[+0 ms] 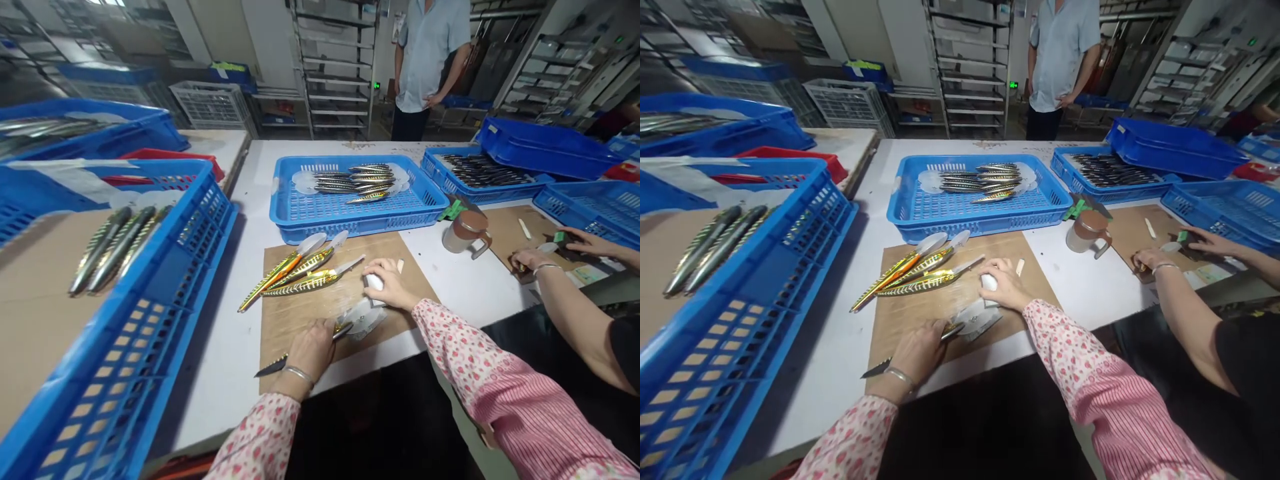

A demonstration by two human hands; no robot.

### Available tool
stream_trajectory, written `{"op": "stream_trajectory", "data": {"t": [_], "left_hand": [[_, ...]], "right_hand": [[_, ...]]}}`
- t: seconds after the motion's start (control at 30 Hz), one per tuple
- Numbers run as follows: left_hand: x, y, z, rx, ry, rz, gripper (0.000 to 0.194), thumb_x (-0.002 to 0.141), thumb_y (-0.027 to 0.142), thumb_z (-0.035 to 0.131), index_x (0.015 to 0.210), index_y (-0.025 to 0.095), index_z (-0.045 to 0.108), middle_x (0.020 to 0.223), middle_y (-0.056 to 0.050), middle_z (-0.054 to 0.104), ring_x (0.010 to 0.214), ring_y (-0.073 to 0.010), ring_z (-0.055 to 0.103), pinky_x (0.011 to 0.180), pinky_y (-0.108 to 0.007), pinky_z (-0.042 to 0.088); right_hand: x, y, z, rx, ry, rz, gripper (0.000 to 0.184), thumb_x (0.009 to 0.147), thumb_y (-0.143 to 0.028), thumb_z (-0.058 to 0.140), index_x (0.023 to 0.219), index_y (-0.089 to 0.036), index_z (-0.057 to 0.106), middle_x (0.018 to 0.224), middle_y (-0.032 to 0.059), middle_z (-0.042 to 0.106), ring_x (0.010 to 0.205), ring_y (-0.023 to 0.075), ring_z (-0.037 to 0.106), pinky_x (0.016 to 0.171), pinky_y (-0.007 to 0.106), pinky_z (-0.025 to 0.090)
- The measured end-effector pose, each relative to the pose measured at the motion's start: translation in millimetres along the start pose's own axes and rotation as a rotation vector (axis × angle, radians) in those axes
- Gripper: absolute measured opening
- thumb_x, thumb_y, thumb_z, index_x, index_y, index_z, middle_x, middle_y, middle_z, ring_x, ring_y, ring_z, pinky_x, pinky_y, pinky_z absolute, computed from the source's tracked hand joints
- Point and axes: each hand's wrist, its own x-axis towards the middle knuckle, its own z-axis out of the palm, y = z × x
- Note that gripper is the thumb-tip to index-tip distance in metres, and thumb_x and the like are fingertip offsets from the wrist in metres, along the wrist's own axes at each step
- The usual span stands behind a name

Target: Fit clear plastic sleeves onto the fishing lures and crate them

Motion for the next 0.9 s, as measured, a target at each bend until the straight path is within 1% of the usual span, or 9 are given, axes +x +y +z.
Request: {"op": "stream_trajectory", "data": {"t": [0.17, 0.23, 0.33, 0.4, 0.47, 0.57, 0.73, 0.83, 0.9], "left_hand": [[-2, -1, 2.4, 0.030, -0.010, -0.008, 0.023, 0.083, 0.012, 0.044, 0.102, 0.012, 0.057, 0.102, -0.016, 0.062, 0.101, -0.0294, 0.058, 0.082, -0.038, 0.046], [-2, -1, 2.9, 0.039, -0.010, -0.013, 0.023, 0.083, 0.013, 0.046, 0.103, 0.012, 0.056, 0.103, -0.015, 0.061, 0.103, -0.0289, 0.057, 0.083, -0.037, 0.046], [-1, -2, 4.1, 0.024, 0.000, 0.010, 0.025, 0.083, 0.013, 0.047, 0.106, 0.014, 0.055, 0.104, -0.013, 0.062, 0.101, -0.0269, 0.058, 0.084, -0.036, 0.046], [1, -3, 4.6, 0.021, -0.009, 0.012, 0.026, 0.082, 0.013, 0.047, 0.107, 0.014, 0.055, 0.104, -0.012, 0.062, 0.101, -0.0262, 0.058, 0.084, -0.035, 0.045], [2, -4, 4.6, 0.024, -0.034, -0.004, 0.023, 0.083, 0.014, 0.046, 0.104, 0.014, 0.055, 0.102, -0.012, 0.062, 0.100, -0.0259, 0.058, 0.085, -0.035, 0.045], [3, -4, 3.9, 0.031, -0.066, -0.036, 0.021, 0.085, 0.016, 0.045, 0.103, 0.016, 0.054, 0.104, -0.012, 0.062, 0.101, -0.0246, 0.059, 0.085, -0.034, 0.044], [2, -2, 1.5, 0.036, -0.064, -0.038, 0.026, 0.085, 0.016, 0.045, 0.110, 0.017, 0.053, 0.111, -0.011, 0.062, 0.102, -0.0244, 0.060, 0.085, -0.034, 0.045], [3, 1, -0.9, 0.112, -0.107, -0.074, 0.022, 0.087, 0.018, 0.044, 0.104, 0.013, 0.056, 0.106, -0.014, 0.062, 0.101, -0.0273, 0.061, 0.085, -0.035, 0.046], [3, 3, -2.0, 0.166, -0.137, -0.104, 0.021, 0.088, 0.022, 0.043, 0.100, 0.011, 0.057, 0.102, -0.016, 0.063, 0.098, -0.0288, 0.062, 0.083, -0.036, 0.047]], "right_hand": [[17, -42, 20, 0.008, -0.141, -0.202, 0.035, 0.069, -0.035, 0.074, 0.101, -0.027, 0.064, 0.115, 0.0022, 0.054, 0.112, 0.0230, 0.040, 0.097, 0.037, 0.037], [18, -45, 17, 0.011, -0.158, -0.241, 0.033, 0.070, -0.033, 0.073, 0.102, -0.027, 0.064, 0.116, 0.0023, 0.054, 0.112, 0.0230, 0.040, 0.096, 0.037, 0.038], [13, -32, 6, -0.027, -0.143, -0.173, 0.032, 0.072, -0.030, 0.070, 0.103, -0.025, 0.063, 0.117, 0.0042, 0.053, 0.111, 0.0237, 0.040, 0.095, 0.038, 0.038], [9, -29, 2, -0.069, -0.129, -0.119, 0.030, 0.073, -0.029, 0.068, 0.102, -0.025, 0.064, 0.117, 0.0045, 0.053, 0.111, 0.0246, 0.040, 0.094, 0.039, 0.037], [8, -33, 5, -0.081, -0.113, -0.122, 0.027, 0.073, -0.030, 0.068, 0.100, -0.026, 0.064, 0.117, 0.0037, 0.053, 0.113, 0.0251, 0.039, 0.093, 0.039, 0.037], [11, -38, 10, -0.036, -0.101, -0.177, 0.027, 0.072, -0.030, 0.068, 0.099, -0.026, 0.063, 0.116, 0.0025, 0.053, 0.113, 0.0239, 0.039, 0.092, 0.036, 0.038], [9, -26, 5, -0.027, -0.098, -0.101, 0.029, 0.071, -0.028, 0.069, 0.100, -0.026, 0.064, 0.115, 0.0032, 0.053, 0.111, 0.0244, 0.040, 0.092, 0.037, 0.038], [10, -45, 16, -0.013, -0.090, -0.172, 0.027, 0.074, -0.031, 0.067, 0.101, -0.026, 0.064, 0.119, 0.0031, 0.053, 0.114, 0.0251, 0.038, 0.093, 0.039, 0.036], [13, -60, 25, 0.030, -0.061, -0.168, 0.027, 0.075, -0.032, 0.067, 0.101, -0.027, 0.064, 0.119, 0.0020, 0.053, 0.115, 0.0245, 0.037, 0.093, 0.039, 0.035]]}}
